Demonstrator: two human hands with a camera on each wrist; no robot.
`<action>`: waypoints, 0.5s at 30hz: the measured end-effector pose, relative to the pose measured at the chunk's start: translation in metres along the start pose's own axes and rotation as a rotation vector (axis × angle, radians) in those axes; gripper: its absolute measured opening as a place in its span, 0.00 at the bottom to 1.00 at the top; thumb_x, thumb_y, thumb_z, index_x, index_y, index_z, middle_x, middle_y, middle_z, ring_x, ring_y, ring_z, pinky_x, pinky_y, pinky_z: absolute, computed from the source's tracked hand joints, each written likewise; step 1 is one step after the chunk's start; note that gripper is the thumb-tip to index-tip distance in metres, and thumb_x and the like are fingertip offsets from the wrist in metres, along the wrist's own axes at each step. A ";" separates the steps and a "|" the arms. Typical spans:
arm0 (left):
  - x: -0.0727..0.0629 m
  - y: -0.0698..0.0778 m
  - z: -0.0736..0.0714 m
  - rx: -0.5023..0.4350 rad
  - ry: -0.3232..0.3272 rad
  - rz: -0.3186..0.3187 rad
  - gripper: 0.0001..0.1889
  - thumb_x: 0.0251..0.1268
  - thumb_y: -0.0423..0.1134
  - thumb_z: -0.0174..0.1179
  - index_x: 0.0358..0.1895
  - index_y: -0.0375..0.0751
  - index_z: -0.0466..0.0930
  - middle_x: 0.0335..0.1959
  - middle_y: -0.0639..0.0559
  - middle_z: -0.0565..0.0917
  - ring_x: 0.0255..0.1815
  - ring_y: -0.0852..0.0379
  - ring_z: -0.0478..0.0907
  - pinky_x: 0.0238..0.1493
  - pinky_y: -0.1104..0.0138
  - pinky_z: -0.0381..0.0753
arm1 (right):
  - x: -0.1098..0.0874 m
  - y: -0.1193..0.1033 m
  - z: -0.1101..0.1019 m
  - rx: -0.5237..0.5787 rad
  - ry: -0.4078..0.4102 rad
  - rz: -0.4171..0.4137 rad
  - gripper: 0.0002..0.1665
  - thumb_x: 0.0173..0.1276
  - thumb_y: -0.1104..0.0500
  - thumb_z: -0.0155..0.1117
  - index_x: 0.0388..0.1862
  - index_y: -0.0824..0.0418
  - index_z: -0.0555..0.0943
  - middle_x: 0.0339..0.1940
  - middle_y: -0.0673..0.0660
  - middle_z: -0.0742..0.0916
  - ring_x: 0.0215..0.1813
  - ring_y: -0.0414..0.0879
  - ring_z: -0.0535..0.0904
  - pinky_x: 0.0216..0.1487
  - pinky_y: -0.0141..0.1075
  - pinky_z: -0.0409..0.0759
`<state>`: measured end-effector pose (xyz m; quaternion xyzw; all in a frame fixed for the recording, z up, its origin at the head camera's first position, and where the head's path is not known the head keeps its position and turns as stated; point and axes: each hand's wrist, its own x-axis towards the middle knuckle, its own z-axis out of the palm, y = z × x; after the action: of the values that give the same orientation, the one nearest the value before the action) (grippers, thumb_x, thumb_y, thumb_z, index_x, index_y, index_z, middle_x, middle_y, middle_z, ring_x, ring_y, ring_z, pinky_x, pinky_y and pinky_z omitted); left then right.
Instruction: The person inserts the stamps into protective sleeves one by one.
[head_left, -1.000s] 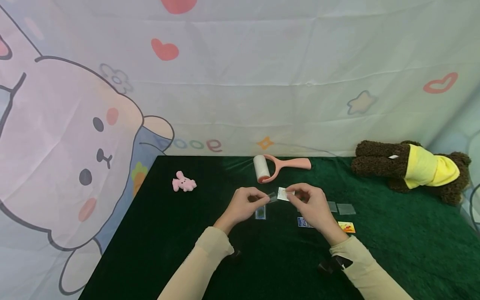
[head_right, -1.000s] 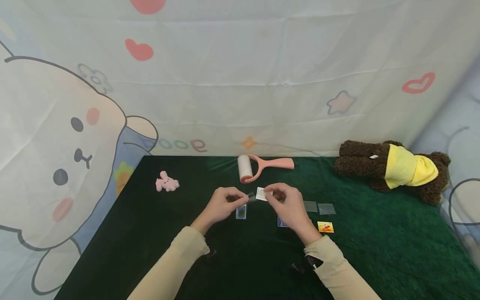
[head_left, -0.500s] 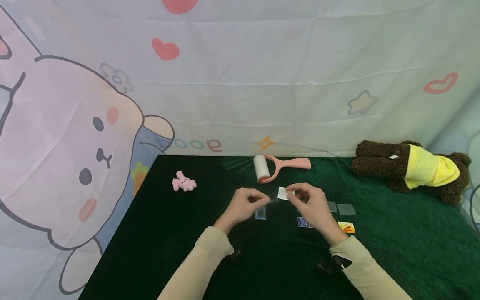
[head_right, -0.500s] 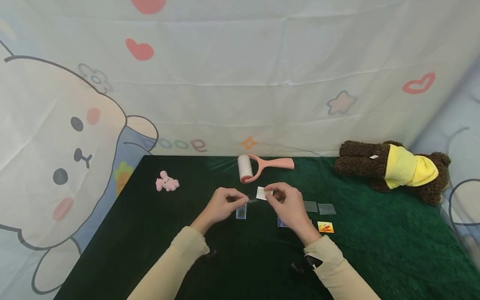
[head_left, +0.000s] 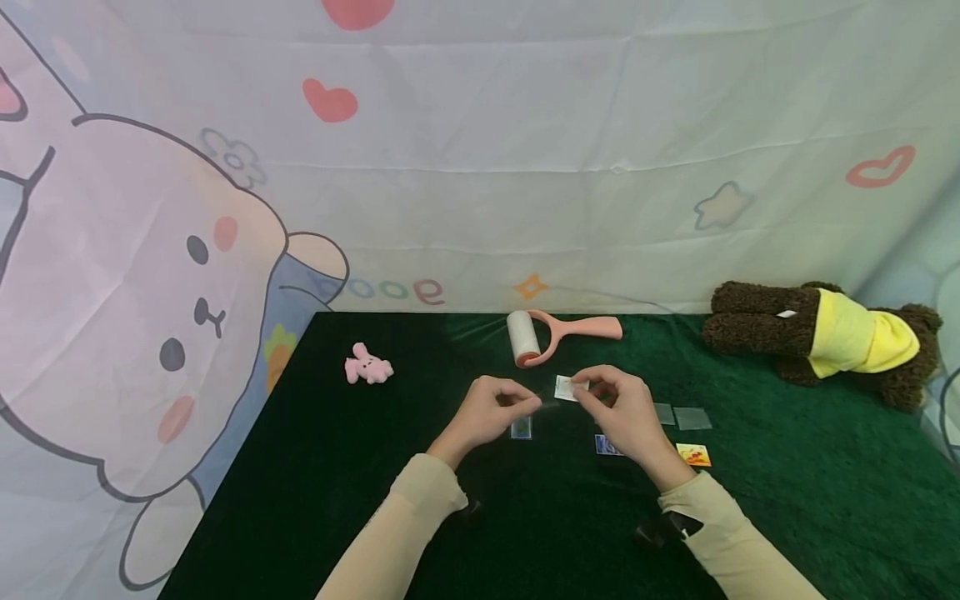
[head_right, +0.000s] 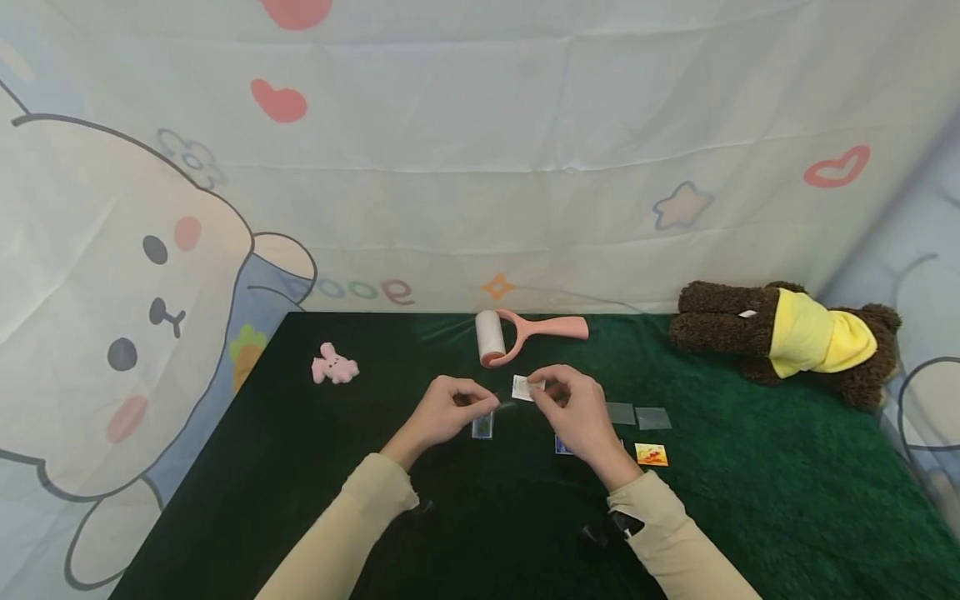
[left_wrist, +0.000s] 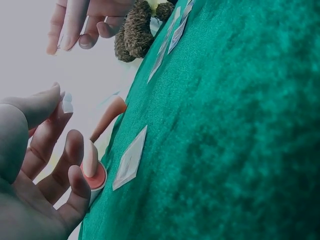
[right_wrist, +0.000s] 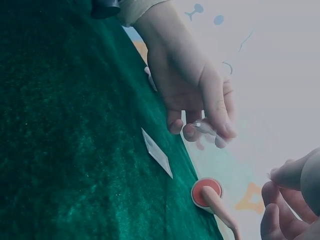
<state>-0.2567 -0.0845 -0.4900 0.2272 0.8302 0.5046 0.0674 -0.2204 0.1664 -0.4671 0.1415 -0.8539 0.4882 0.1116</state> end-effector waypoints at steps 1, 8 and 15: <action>0.000 0.000 0.000 -0.001 -0.001 0.002 0.07 0.74 0.47 0.67 0.44 0.52 0.92 0.36 0.61 0.89 0.37 0.57 0.82 0.42 0.61 0.82 | 0.000 0.000 0.000 -0.002 0.000 -0.003 0.07 0.75 0.63 0.69 0.50 0.57 0.87 0.43 0.56 0.88 0.37 0.48 0.81 0.35 0.34 0.80; 0.001 0.001 0.000 -0.006 -0.003 -0.004 0.07 0.74 0.48 0.67 0.44 0.53 0.93 0.35 0.60 0.89 0.37 0.56 0.82 0.42 0.61 0.82 | 0.000 0.001 0.000 -0.010 -0.012 -0.015 0.07 0.74 0.63 0.70 0.48 0.56 0.87 0.44 0.55 0.89 0.38 0.47 0.81 0.37 0.35 0.80; 0.001 0.004 -0.001 -0.020 -0.008 -0.017 0.08 0.74 0.48 0.67 0.44 0.51 0.93 0.35 0.59 0.89 0.36 0.56 0.81 0.42 0.62 0.81 | -0.001 0.003 0.001 -0.024 -0.036 -0.019 0.06 0.74 0.63 0.70 0.47 0.55 0.87 0.45 0.54 0.89 0.40 0.46 0.82 0.40 0.37 0.82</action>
<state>-0.2565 -0.0832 -0.4862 0.2215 0.8267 0.5114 0.0774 -0.2209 0.1672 -0.4700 0.1571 -0.8602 0.4743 0.1023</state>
